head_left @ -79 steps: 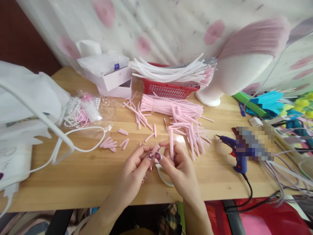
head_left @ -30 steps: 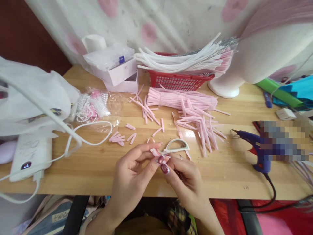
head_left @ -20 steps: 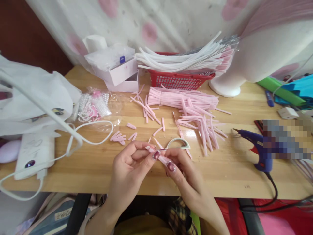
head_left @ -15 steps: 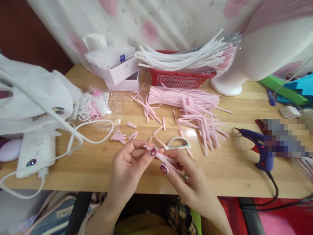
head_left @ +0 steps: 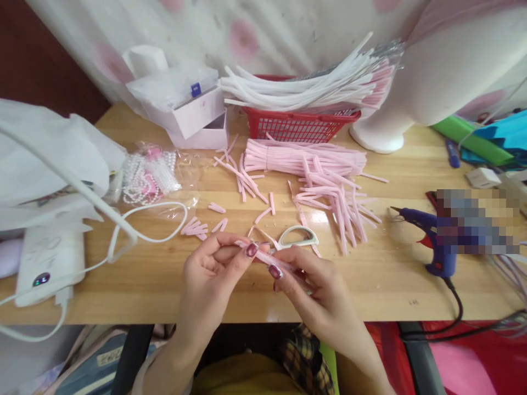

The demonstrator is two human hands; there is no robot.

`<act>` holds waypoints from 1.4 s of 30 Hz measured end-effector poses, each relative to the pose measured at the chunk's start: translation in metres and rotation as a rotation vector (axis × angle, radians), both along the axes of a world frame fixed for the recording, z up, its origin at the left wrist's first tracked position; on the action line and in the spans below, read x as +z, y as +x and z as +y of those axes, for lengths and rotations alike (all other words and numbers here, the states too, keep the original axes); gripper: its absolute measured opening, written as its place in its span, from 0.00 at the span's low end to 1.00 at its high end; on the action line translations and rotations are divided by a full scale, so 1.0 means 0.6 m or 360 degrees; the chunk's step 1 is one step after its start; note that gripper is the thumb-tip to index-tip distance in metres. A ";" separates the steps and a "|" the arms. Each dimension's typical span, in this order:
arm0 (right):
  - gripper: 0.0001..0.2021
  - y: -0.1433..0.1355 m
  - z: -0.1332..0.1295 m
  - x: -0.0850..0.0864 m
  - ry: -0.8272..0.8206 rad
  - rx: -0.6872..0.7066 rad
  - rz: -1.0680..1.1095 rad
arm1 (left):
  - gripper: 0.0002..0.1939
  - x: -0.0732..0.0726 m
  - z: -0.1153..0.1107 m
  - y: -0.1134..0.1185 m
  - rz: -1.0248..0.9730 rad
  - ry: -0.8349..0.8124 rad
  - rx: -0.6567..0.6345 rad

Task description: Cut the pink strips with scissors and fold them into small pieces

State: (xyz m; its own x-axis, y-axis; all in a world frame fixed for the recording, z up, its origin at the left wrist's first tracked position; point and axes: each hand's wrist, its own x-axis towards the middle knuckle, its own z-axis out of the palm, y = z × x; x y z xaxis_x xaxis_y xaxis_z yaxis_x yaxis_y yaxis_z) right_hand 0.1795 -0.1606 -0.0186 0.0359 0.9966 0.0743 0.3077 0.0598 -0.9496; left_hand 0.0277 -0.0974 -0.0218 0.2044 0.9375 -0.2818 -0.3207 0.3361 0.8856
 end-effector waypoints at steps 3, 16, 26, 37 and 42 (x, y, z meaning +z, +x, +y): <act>0.04 0.000 0.001 0.001 -0.0020 -0.0002 -0.0013 | 0.13 0.001 0.001 0.003 -0.0033 -0.0056 0.0030; 0.04 0.005 0.003 0.007 -0.0102 0.0005 0.0086 | 0.10 -0.024 0.018 -0.012 -0.0131 0.0033 -0.0222; 0.08 0.006 0.005 -0.003 -0.0212 0.0032 0.0339 | 0.10 -0.023 0.016 -0.007 -0.0147 0.0004 -0.0184; 0.14 0.023 0.011 -0.001 -0.0405 0.0108 0.0751 | 0.08 -0.025 0.036 -0.020 -0.0140 0.0038 -0.0466; 0.14 0.027 0.011 -0.005 -0.0450 0.0065 0.0757 | 0.10 -0.027 0.038 -0.021 -0.0058 0.0052 -0.0464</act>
State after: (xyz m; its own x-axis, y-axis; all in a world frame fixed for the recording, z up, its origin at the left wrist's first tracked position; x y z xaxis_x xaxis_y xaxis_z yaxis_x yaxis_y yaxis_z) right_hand 0.1955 -0.1542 -0.0216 -0.0387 0.9767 -0.2113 -0.1564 -0.2148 -0.9640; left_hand 0.0150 -0.0749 -0.0380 0.4759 0.8462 -0.2399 -0.2464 0.3901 0.8872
